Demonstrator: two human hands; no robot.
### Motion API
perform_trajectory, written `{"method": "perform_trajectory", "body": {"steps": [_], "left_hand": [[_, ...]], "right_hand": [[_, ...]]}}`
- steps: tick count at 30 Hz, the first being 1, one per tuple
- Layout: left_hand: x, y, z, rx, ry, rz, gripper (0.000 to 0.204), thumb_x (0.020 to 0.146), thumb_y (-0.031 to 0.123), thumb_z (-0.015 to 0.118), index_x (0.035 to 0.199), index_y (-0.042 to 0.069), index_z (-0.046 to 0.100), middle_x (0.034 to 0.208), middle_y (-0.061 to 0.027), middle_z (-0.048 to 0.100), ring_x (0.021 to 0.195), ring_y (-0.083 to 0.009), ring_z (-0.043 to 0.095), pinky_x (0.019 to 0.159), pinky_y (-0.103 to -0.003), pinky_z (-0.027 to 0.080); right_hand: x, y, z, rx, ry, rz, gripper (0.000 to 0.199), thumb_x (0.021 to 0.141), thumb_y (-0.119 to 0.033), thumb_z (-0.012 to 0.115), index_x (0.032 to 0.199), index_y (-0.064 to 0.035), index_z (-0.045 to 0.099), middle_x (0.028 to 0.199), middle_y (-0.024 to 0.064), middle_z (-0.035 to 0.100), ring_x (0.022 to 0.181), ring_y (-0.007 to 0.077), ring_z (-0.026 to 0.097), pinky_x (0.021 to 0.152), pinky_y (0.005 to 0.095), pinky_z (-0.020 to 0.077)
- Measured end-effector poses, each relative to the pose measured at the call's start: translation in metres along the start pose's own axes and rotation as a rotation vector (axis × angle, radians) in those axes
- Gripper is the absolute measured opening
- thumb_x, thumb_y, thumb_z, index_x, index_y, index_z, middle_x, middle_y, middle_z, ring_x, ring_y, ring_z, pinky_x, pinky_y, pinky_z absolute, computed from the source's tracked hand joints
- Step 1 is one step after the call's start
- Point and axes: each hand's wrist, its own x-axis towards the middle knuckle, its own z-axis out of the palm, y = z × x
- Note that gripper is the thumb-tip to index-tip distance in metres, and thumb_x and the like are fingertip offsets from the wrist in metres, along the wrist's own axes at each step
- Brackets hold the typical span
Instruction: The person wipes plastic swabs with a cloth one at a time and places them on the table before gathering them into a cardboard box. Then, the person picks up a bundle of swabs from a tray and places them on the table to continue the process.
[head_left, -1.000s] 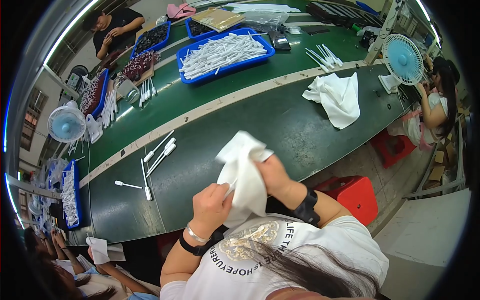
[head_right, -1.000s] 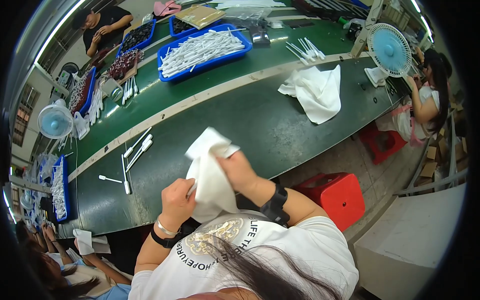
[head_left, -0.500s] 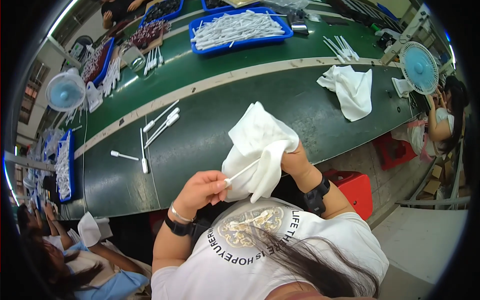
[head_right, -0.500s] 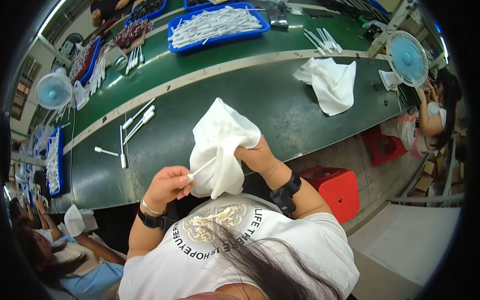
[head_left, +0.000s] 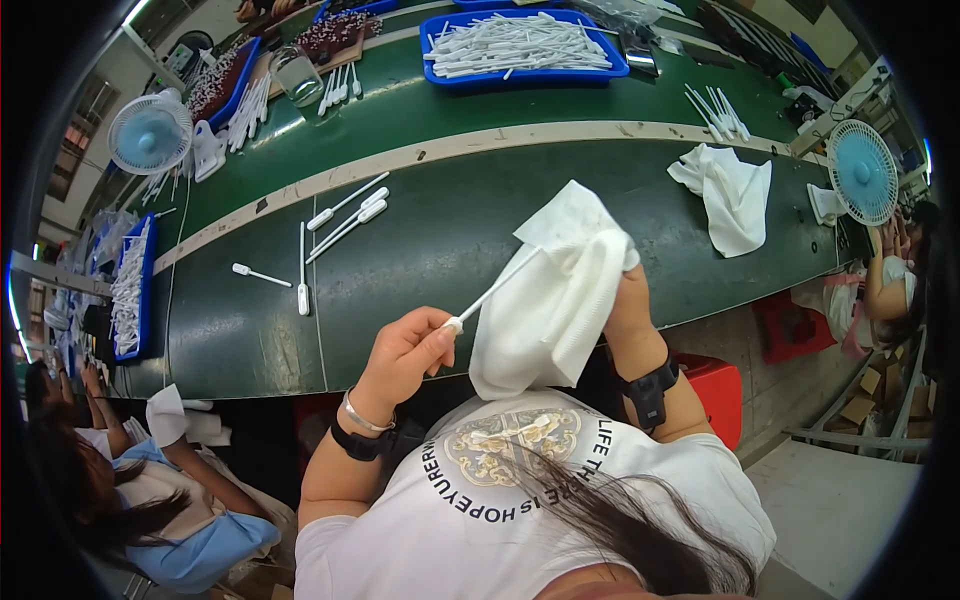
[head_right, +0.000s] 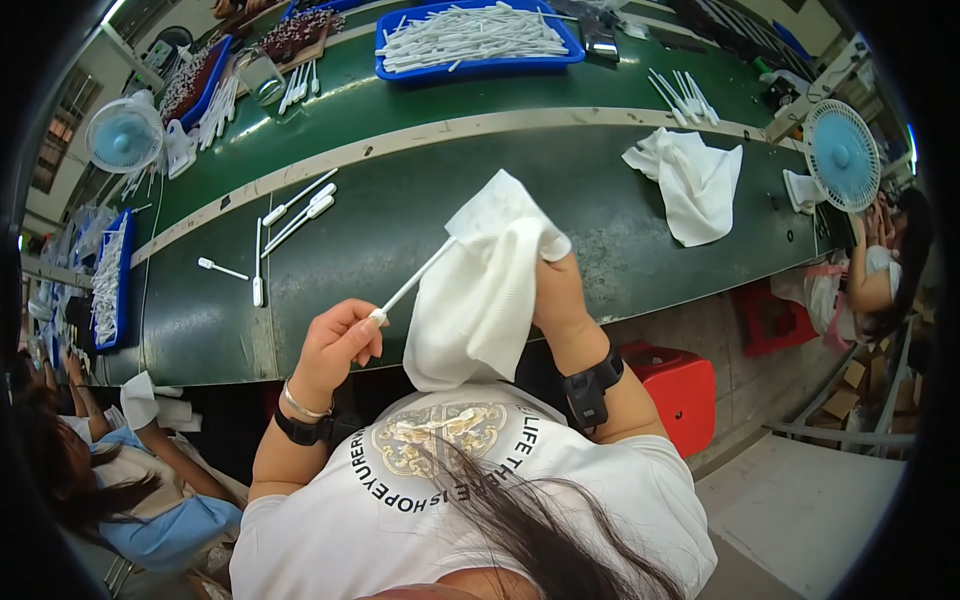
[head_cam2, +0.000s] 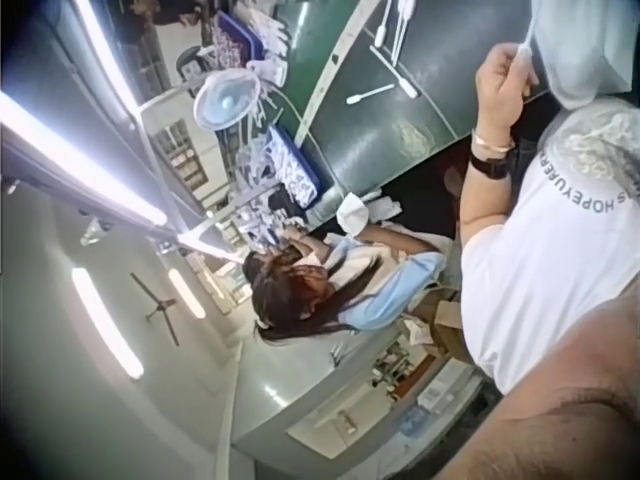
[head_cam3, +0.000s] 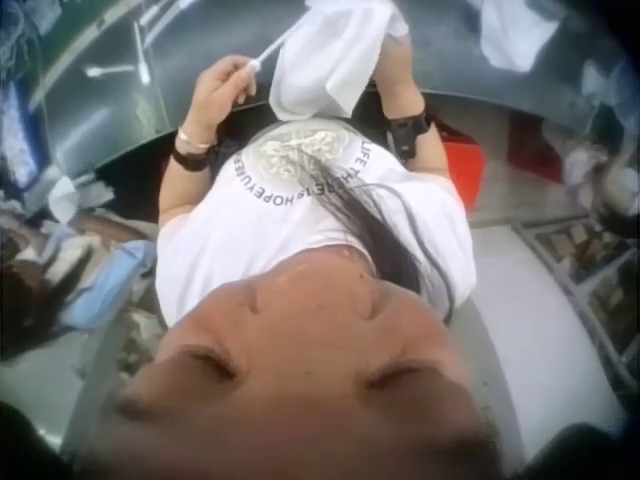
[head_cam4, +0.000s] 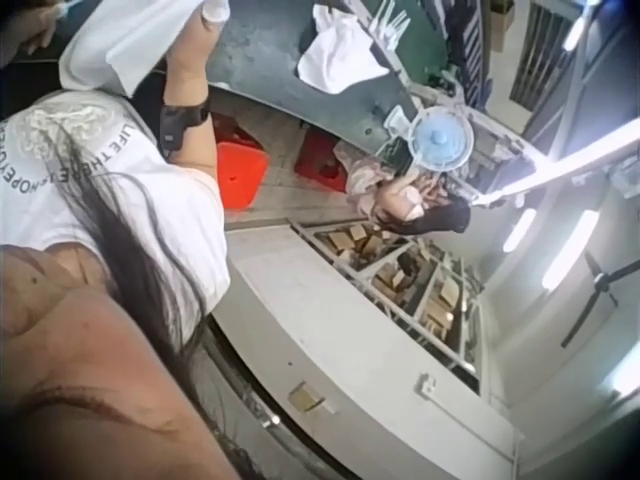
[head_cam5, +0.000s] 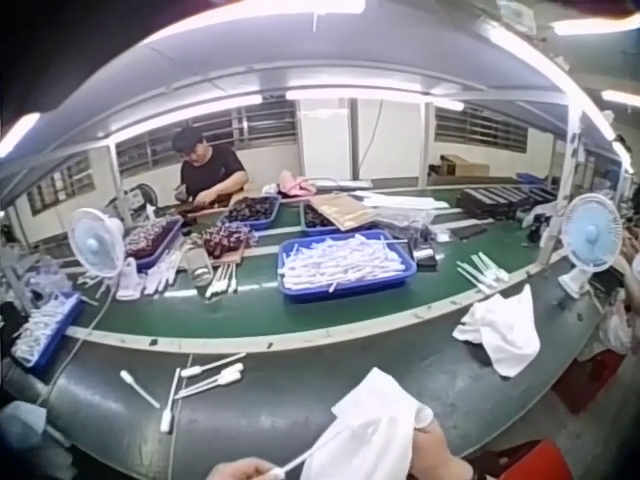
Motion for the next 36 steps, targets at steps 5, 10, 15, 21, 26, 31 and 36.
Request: {"method": "perform_trajectory", "body": {"steps": [5, 10, 15, 21, 26, 31, 36], "left_hand": [[0.006, -0.003, 0.011, -0.022, -0.108, -0.060, 0.017, 0.089, 0.017, 0.050, 0.090, 0.001, 0.057, 0.063, -0.0013, 0.054, 0.049, -0.0034, 0.041, 0.045, -0.016, 0.033], [0.007, -0.004, 0.003, -0.066, -0.161, -0.137, 0.020, 0.090, 0.020, 0.049, 0.089, 0.002, 0.057, 0.059, 0.0001, 0.053, 0.046, -0.0026, 0.039, 0.043, -0.016, 0.031], [0.014, -0.011, 0.007, -0.140, -0.172, -0.139, 0.022, 0.090, 0.022, 0.048, 0.088, 0.002, 0.057, 0.057, 0.0010, 0.052, 0.044, -0.0022, 0.037, 0.042, -0.016, 0.030], [0.019, -0.009, 0.005, -0.151, -0.194, -0.110, 0.020, 0.090, 0.020, 0.049, 0.089, 0.002, 0.057, 0.058, 0.0018, 0.050, 0.047, -0.0023, 0.038, 0.043, -0.017, 0.030], [-0.007, -0.020, -0.018, -0.243, -0.136, -0.087, 0.018, 0.087, 0.022, 0.055, 0.086, 0.004, 0.057, 0.060, 0.0010, 0.050, 0.051, -0.0048, 0.042, 0.044, -0.020, 0.033], [0.026, -0.008, 0.012, -0.322, -0.058, 0.141, 0.024, 0.084, 0.027, 0.055, 0.082, 0.003, 0.058, 0.059, -0.0020, 0.053, 0.049, -0.0071, 0.046, 0.043, -0.021, 0.036], [0.049, -0.016, 0.046, -0.423, 0.052, 0.258, 0.026, 0.083, 0.026, 0.057, 0.075, 0.002, 0.060, 0.063, -0.0017, 0.057, 0.056, -0.0119, 0.053, 0.052, -0.026, 0.043]], "right_hand": [[-0.006, 0.014, 0.021, -0.317, -0.095, -0.005, 0.028, 0.090, -0.015, 0.045, 0.113, -0.0003, 0.050, 0.103, 0.0097, 0.059, 0.090, 0.0196, 0.059, 0.077, 0.0311, 0.0499], [0.002, -0.004, 0.016, -0.047, -0.004, 0.097, 0.029, 0.091, -0.019, 0.045, 0.113, -0.0007, 0.049, 0.102, 0.0087, 0.059, 0.091, 0.0172, 0.059, 0.078, 0.0293, 0.0490], [0.006, 0.005, 0.023, 0.047, 0.047, 0.090, 0.026, 0.092, -0.018, 0.045, 0.111, -0.0013, 0.051, 0.099, 0.0074, 0.060, 0.088, 0.0149, 0.059, 0.076, 0.0264, 0.0481], [0.012, 0.015, 0.023, -0.537, 0.050, -0.170, 0.023, 0.092, -0.018, 0.045, 0.104, -0.0019, 0.055, 0.094, 0.0047, 0.060, 0.085, 0.0099, 0.056, 0.074, 0.0238, 0.0457], [0.015, 0.004, -0.006, -0.051, 0.207, 0.097, 0.030, 0.088, -0.025, 0.046, 0.106, -0.0021, 0.055, 0.103, 0.0140, 0.057, 0.091, 0.0262, 0.056, 0.085, 0.0360, 0.0439], [0.013, 0.025, 0.021, -0.247, 0.071, 0.136, 0.040, 0.093, -0.026, 0.033, 0.117, 0.0028, 0.046, 0.119, 0.0175, 0.049, 0.101, 0.0265, 0.053, 0.084, 0.0370, 0.0455], [0.031, 0.044, 0.029, -0.633, -0.103, 0.111, 0.042, 0.093, -0.026, 0.035, 0.119, 0.0048, 0.044, 0.117, 0.0173, 0.050, 0.102, 0.0254, 0.053, 0.083, 0.0348, 0.0450]]}}
